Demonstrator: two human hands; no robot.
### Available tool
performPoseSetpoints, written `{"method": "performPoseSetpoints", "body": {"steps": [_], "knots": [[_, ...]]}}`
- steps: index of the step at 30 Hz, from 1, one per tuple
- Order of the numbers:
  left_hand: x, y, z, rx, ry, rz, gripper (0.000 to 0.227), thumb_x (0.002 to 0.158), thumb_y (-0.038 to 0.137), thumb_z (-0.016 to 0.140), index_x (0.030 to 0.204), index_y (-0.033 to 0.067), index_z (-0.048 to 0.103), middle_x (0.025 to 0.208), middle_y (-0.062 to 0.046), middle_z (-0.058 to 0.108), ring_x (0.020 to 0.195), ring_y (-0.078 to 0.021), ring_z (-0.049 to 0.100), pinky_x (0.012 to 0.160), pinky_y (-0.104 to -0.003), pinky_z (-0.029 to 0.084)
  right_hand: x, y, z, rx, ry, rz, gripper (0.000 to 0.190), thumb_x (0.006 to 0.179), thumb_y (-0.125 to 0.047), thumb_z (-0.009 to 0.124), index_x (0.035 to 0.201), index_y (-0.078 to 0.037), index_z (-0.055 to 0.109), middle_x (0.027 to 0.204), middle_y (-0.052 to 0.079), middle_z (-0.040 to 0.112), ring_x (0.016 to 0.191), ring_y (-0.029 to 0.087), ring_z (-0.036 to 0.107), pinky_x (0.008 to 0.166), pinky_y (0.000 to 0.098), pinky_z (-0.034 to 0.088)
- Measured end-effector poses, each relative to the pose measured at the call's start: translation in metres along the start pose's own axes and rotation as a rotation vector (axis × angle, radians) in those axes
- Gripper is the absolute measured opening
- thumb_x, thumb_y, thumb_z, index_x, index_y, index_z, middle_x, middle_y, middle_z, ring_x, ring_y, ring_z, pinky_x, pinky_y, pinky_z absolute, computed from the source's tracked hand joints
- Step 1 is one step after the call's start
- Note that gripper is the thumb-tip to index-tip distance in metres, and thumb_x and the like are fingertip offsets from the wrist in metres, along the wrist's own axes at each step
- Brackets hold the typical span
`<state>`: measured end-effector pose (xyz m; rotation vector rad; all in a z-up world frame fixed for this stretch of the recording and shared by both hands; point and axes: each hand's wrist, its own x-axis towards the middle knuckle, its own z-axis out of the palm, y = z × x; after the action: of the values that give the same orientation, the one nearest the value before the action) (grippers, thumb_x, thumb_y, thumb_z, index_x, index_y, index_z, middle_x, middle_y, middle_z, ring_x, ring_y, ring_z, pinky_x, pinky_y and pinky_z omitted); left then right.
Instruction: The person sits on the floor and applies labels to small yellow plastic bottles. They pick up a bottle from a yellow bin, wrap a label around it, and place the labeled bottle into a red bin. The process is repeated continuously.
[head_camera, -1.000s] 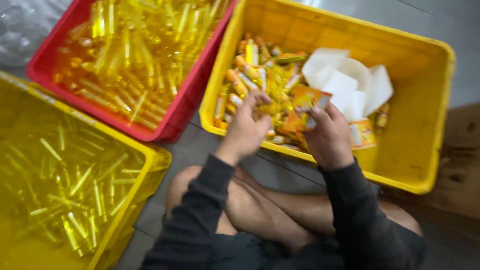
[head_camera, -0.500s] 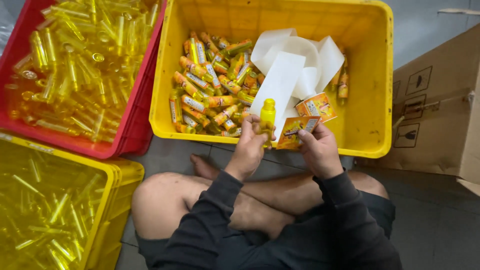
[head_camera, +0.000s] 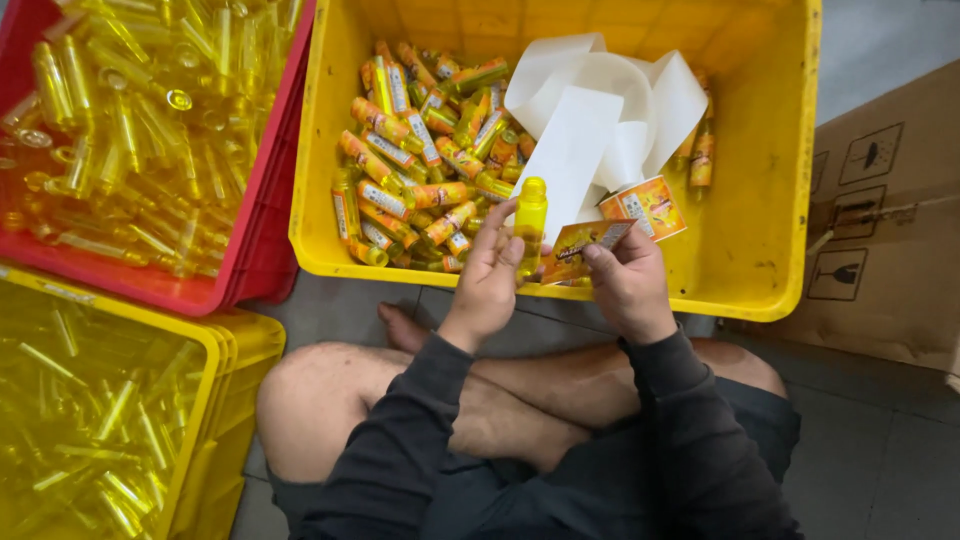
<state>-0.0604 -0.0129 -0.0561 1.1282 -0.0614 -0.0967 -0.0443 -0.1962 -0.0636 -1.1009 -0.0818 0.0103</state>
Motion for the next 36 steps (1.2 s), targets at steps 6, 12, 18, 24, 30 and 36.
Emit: {"method": "performPoseSetpoints", "body": {"steps": [6,12,18,24,30,36], "knots": [[0.001,-0.006,-0.007,-0.059,0.004,-0.084,0.058,0.110,0.030,0.045,0.157,0.0029,0.023,0.115,-0.016,0.063,0.107,-0.0204,0.064,0.089,-0.033,0.061,-0.003,0.020,-0.025,-0.195,-0.012,0.002,0.025,0.094,-0.004,0.072,0.118,0.001,0.066,0.104,0.013,0.072,0.098,0.018,0.069,0.086,0.0375,0.061],[0.000,-0.019,-0.012,-0.084,0.010,-0.020,0.054,0.110,0.021,0.051,0.155,0.0006,0.030,0.102,-0.014,0.069,0.101,-0.0184,0.068,0.087,-0.034,0.060,-0.005,0.017,-0.026,-0.257,0.006,-0.002,0.016,0.097,-0.007,0.071,0.110,0.001,0.067,0.094,0.011,0.071,0.089,0.016,0.068,0.080,0.0348,0.059],[-0.008,0.037,0.028,0.062,-0.008,-0.002,0.054,0.114,0.029,0.041,0.163,0.0145,0.027,0.160,-0.027,0.031,0.153,-0.0431,0.021,0.124,-0.063,0.016,-0.007,0.020,-0.030,-0.296,0.007,-0.022,0.018,0.097,-0.006,0.071,0.112,0.002,0.067,0.095,0.011,0.071,0.089,0.016,0.068,0.077,0.0347,0.059],[-0.004,-0.011,-0.011,-0.039,-0.018,-0.055,0.055,0.112,0.023,0.044,0.160,0.0028,0.025,0.148,-0.022,0.052,0.140,-0.0294,0.049,0.119,-0.050,0.037,-0.004,0.013,-0.020,-0.317,0.014,-0.012,0.015,0.097,-0.007,0.073,0.108,0.002,0.068,0.087,0.011,0.071,0.084,0.015,0.068,0.075,0.0325,0.059],[-0.003,-0.024,-0.015,-0.033,-0.012,-0.040,0.058,0.111,0.018,0.047,0.159,-0.0020,0.023,0.149,-0.021,0.047,0.142,-0.0299,0.045,0.120,-0.050,0.034,-0.003,0.007,-0.011,-0.308,0.022,-0.016,0.014,0.097,-0.006,0.073,0.106,0.003,0.068,0.086,0.011,0.071,0.084,0.016,0.069,0.075,0.0338,0.060],[-0.004,0.020,0.006,-0.032,-0.053,-0.054,0.055,0.113,0.021,0.043,0.162,0.0060,0.022,0.160,-0.021,0.036,0.151,-0.0333,0.032,0.128,-0.055,0.022,-0.005,0.008,-0.013,-0.344,0.035,-0.018,0.014,0.098,-0.010,0.074,0.105,-0.001,0.067,0.085,0.007,0.069,0.083,0.011,0.065,0.072,0.0286,0.057]]}}
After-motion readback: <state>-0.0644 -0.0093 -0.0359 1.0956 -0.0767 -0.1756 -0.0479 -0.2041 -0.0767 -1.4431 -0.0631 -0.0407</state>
